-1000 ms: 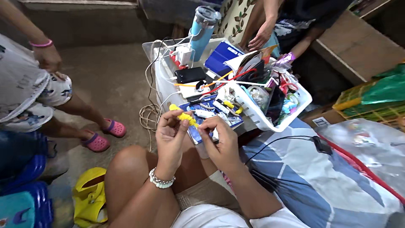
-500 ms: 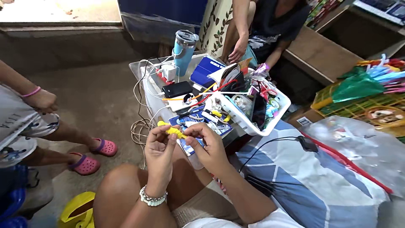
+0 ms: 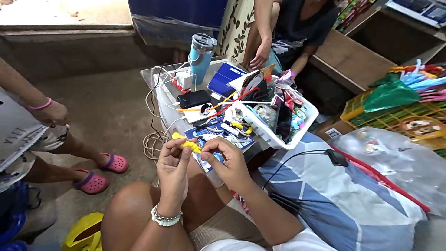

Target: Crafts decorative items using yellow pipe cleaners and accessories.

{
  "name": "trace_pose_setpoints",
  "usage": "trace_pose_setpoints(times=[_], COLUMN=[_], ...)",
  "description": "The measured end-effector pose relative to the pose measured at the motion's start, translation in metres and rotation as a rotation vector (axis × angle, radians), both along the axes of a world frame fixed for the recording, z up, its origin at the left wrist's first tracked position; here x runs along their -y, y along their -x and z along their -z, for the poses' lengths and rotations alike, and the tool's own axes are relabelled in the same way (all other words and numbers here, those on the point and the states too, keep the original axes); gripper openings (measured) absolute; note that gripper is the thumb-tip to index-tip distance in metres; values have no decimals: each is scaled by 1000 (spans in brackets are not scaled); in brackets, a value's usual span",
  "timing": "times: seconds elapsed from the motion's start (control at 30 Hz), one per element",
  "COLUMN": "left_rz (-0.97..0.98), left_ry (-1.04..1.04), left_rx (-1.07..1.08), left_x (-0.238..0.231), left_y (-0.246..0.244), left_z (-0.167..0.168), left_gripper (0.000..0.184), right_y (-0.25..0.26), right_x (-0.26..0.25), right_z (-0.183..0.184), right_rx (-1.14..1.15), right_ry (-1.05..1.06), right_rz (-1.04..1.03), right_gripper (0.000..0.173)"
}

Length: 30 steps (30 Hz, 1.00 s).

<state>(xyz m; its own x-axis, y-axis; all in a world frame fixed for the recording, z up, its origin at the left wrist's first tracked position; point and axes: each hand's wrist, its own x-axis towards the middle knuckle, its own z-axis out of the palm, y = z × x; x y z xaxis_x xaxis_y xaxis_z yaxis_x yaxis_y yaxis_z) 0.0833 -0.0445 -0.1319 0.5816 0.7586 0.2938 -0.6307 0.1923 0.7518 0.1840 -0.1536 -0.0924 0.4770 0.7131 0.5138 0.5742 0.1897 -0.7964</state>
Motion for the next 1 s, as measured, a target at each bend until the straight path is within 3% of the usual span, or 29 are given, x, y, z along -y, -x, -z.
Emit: trace_pose_setpoints(times=[0.27, 0.5, 0.6, 1.0], left_rz=[-14, 38, 25, -81], left_ry=[-21, 1, -51, -51], left_rx=[6, 10, -9, -53], left_x=[0, 3, 3, 6], left_y=[-1, 2, 2, 3], left_z=[0, -2, -2, -1], left_gripper=[23, 51, 55, 43], right_y=[1, -1, 0, 2], right_x=[-1, 5, 4, 5], right_z=[0, 0, 0, 3], right_rx=[9, -53, -67, 10], right_ry=[40, 97, 97, 119], right_rz=[20, -14, 7, 41], right_gripper=[17, 16, 13, 11])
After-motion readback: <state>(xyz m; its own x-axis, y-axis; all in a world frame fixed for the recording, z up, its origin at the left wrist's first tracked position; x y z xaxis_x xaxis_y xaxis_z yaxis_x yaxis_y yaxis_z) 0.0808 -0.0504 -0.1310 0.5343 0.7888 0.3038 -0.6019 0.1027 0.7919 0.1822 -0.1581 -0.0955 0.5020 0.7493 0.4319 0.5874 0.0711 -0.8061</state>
